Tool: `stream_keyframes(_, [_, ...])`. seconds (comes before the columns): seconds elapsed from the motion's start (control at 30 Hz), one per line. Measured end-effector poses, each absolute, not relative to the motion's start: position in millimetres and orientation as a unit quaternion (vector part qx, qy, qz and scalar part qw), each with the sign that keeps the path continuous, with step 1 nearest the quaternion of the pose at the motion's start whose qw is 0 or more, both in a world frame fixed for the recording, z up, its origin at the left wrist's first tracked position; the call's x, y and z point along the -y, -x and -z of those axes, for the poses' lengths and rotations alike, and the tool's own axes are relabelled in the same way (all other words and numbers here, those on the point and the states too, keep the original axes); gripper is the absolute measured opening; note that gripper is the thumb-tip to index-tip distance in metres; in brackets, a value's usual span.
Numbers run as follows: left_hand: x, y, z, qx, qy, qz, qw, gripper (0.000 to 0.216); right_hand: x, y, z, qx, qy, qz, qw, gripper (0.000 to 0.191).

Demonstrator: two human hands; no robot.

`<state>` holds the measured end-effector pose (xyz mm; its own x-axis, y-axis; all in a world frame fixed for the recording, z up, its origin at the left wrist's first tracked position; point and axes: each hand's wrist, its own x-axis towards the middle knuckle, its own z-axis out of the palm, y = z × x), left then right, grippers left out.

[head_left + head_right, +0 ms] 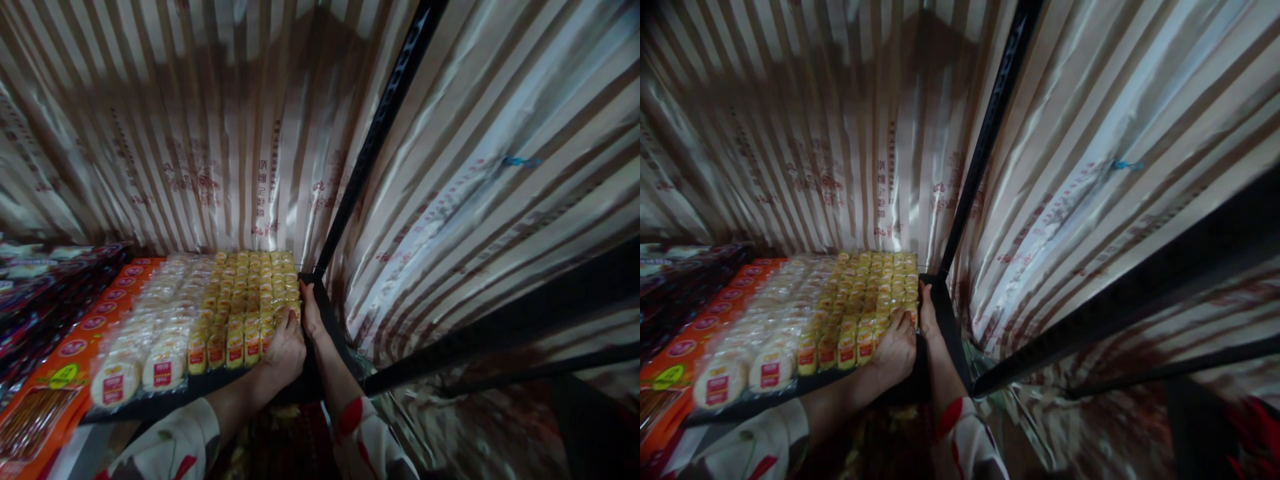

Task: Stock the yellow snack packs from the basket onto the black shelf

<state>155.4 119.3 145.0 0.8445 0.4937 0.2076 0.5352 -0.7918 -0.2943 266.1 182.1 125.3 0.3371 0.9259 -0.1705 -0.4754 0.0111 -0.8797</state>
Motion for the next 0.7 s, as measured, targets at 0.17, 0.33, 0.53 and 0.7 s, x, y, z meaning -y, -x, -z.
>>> stream_keyframes(0.17, [-119, -156, -143, 0.273, 0.944, 0.067, 0.17, 0.04, -186, -268, -125, 0.283, 0.47, -0.542, 0.637, 0.061])
stream_keyframes(0.33, [-119, -157, -145, 0.274, 0.949, 0.056, 0.143, 0.041, -187, -267, -125, 0.286, 0.463, -0.539, 0.643, 0.057])
stream_keyframes(0.53, [-116, -156, -149, 0.278, 0.949, 0.054, 0.137, 0.04, -188, -263, -126, 0.291, 0.472, -0.533, 0.639, 0.055])
stream_keyframes(0.7, [-116, -157, -152, 0.278, 0.951, 0.037, 0.13, 0.039, -193, -276, -125, 0.326, 0.489, -0.523, 0.617, 0.053])
